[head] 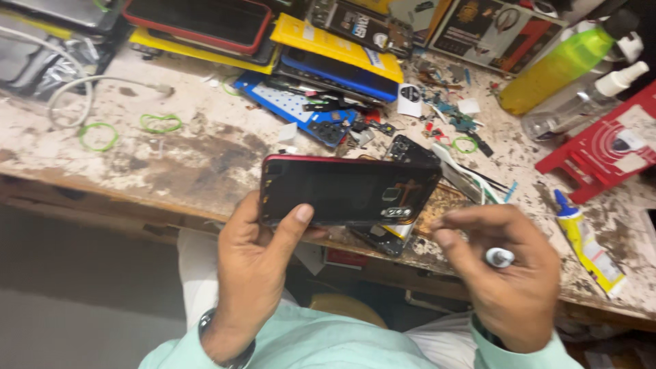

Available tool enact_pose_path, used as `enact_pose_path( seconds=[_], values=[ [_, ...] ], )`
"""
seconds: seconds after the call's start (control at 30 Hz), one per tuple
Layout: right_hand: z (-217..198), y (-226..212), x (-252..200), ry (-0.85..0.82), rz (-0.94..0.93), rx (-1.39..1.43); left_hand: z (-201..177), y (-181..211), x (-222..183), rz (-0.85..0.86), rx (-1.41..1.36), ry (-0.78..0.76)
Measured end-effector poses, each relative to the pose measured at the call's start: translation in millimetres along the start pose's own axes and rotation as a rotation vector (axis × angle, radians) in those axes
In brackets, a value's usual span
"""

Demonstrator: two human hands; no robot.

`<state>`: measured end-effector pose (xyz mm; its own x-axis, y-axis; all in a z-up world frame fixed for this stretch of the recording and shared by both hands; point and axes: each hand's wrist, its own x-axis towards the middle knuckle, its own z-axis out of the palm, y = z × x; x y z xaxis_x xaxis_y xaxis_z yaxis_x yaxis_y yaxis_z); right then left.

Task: The person uses a screwdriver to remove screws from the internal frame of a disassembled smartphone. They carefully detach the motherboard and other components from the phone's chassis, placing them on the workbench. The person then picks up a separate red phone casing and uses the screwdriver to remove screws from its back panel.

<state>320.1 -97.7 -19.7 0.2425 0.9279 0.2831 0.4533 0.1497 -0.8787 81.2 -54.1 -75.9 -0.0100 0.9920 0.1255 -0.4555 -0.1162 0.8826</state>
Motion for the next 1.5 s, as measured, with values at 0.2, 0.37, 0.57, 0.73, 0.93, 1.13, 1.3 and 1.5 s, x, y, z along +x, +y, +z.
enact_pose_path(
  seconds=[0.2, 0.37, 0.57, 0.73, 0.93, 1.13, 1.3, 1.5],
  values=[
    [7, 4, 4, -0.074, 0.098, 0.046, -1, 2, -2, -0.025, 0.020, 0.001],
    [9, 1, 4, -0.095, 0.148, -0.020, 1, 2, -1, -0.020, -0.031, -0.013],
    [14, -12, 8, -0.137, -0.094, -0.212, 3, 6, -3, -0.039, -0.027, -0.023],
    [22, -19, 5, -0.100, -0.402, -0.387, 4, 6, -6, -0.045, -0.040, -0.022],
    [24, -15, 5, -0.119, -0.608, -0.560, 7, 3, -8, -0.042, -0.074, -0.024],
    [18, -11, 7, -0.117, -0.839, -0.690, 8, 5, -10, -0.094, -0.078, -0.026],
    [11, -10, 13, -0.180, -0.919, -0.759, 10, 6, -9, -0.086, -0.125, -0.048],
    [1, -14, 26, -0.330, -1.008, -0.773, 10, 7, -8, -0.106, -0.097, -0.055]
  ],
)
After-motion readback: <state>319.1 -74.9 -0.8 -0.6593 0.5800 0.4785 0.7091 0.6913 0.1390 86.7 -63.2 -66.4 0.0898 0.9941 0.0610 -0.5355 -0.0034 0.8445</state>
